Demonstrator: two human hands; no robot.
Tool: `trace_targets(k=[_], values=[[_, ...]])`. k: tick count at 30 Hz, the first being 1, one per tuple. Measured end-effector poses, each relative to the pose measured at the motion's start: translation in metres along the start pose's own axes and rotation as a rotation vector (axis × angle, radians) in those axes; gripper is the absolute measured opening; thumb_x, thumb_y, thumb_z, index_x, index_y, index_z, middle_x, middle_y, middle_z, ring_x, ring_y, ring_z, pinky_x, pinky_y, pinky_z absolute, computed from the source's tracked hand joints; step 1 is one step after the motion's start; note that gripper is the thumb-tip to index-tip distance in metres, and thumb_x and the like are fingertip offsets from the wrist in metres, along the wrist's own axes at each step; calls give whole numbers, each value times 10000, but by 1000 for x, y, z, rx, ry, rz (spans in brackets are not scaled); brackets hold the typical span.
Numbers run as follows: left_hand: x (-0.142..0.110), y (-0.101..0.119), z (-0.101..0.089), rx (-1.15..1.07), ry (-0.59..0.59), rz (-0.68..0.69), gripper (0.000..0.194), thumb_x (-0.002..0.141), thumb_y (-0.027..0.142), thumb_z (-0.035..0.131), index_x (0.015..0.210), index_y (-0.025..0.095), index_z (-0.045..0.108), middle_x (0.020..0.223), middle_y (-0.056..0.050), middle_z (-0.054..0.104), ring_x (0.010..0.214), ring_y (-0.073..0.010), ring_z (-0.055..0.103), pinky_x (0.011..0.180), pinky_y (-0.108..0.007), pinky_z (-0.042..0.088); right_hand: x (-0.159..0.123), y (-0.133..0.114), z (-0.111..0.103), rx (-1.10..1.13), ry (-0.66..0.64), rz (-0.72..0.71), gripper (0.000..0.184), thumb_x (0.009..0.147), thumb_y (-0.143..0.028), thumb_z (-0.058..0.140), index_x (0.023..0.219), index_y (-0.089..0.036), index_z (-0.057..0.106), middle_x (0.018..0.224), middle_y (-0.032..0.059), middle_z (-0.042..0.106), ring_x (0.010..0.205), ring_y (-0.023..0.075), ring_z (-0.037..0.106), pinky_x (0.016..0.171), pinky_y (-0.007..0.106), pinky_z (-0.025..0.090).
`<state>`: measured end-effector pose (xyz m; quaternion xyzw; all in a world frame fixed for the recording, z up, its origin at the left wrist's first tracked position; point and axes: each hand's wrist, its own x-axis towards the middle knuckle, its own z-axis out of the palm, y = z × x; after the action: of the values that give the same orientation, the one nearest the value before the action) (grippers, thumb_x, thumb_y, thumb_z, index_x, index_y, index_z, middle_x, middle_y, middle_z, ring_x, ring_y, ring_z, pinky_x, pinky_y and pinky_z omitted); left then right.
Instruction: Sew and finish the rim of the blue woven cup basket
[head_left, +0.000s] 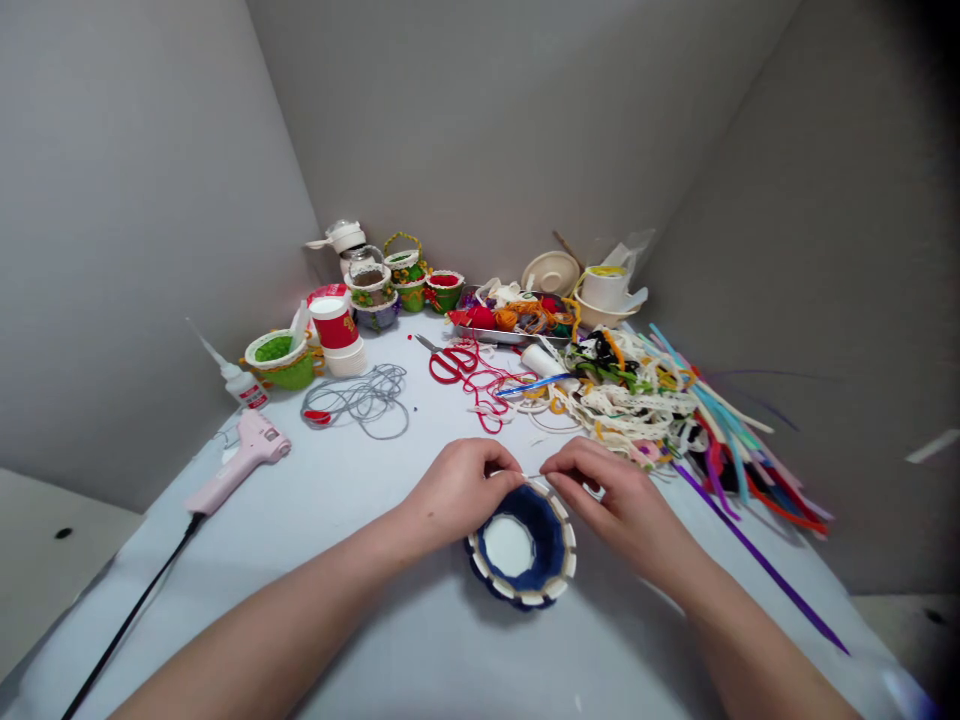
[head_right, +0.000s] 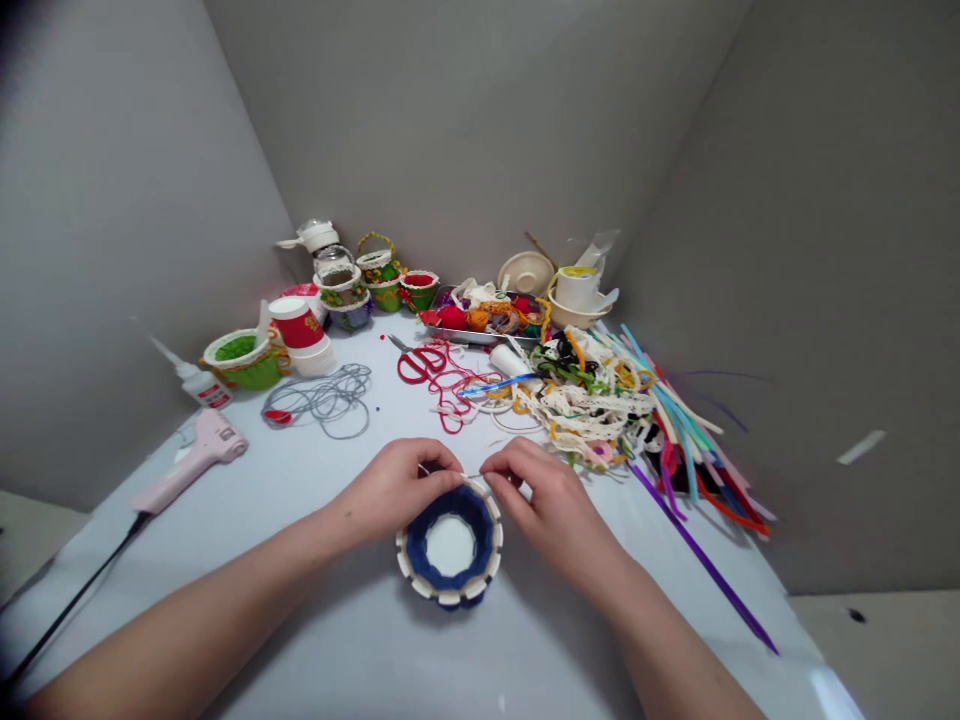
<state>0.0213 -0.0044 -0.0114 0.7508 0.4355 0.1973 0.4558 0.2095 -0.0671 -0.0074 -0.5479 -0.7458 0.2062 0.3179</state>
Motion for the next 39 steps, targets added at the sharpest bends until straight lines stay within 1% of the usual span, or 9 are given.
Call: trace_targets(k=[5,9,15,19,24,30,33,36,39], values=[[0,-2,1,-3,4,32,182,758,317,554,778,183,675,788,-8,700,744,-153,612,703,-255,454,-4,-4,-5,-69,-67,-170,135,895,-186,484,917,-199,617,896,66,582,833,167,552,717,289,439],[2,-4,1,-5,11,51,163,760,301,550,783,187,664,780,1,688,751,-147,598,701,-248,448,-4,1,-14,-99,-91,-215,131,880,-168,493,904,-197,618,886,67,581,830,169,552,717,289,437],[2,-4,-1,-31,-10,59,148,760,283,554,788,184,660,786,1,681,760,-144,593,704,-242,443,-2,12,-15,-37,-87,-189,143,882,-192,493,889,-196,636,845,63,614,788,161,560,688,279,442],[2,-3,-2,-41,-10,75,141,761,273,553,782,178,656,781,-4,677,760,-144,592,701,-241,444,0,16,-13,11,-104,-152,150,891,-208,490,885,-190,639,850,61,621,796,157,565,712,282,446],[3,-3,-3,-50,12,80,136,760,269,550,771,174,647,786,-11,675,773,-148,593,714,-245,450,3,14,-11,50,-151,-112,162,902,-228,483,873,-186,637,848,53,617,800,150,561,717,274,436],[3,-4,-1,-26,55,41,146,758,276,529,778,178,635,772,-7,661,733,-141,582,676,-247,447,4,12,-9,143,-187,-6,209,921,-230,433,887,-185,634,885,47,623,821,148,562,743,275,426],[1,-2,-1,23,62,40,154,728,254,530,822,189,634,777,-2,654,718,-137,572,639,-237,436,3,11,-5,156,-171,47,143,880,-229,501,851,-180,632,853,36,621,796,148,556,710,265,419],[0,1,0,23,79,53,208,690,267,570,869,198,653,857,-8,665,786,-149,580,668,-238,445,2,8,2,162,-155,75,110,851,-206,527,814,-174,626,816,28,615,758,140,549,673,253,411],[0,1,-1,-29,-3,37,179,702,282,559,797,182,673,813,-12,679,757,-149,591,673,-240,452,2,5,4,171,-154,78,143,866,-223,510,809,-171,631,810,28,615,749,137,551,668,250,411]])
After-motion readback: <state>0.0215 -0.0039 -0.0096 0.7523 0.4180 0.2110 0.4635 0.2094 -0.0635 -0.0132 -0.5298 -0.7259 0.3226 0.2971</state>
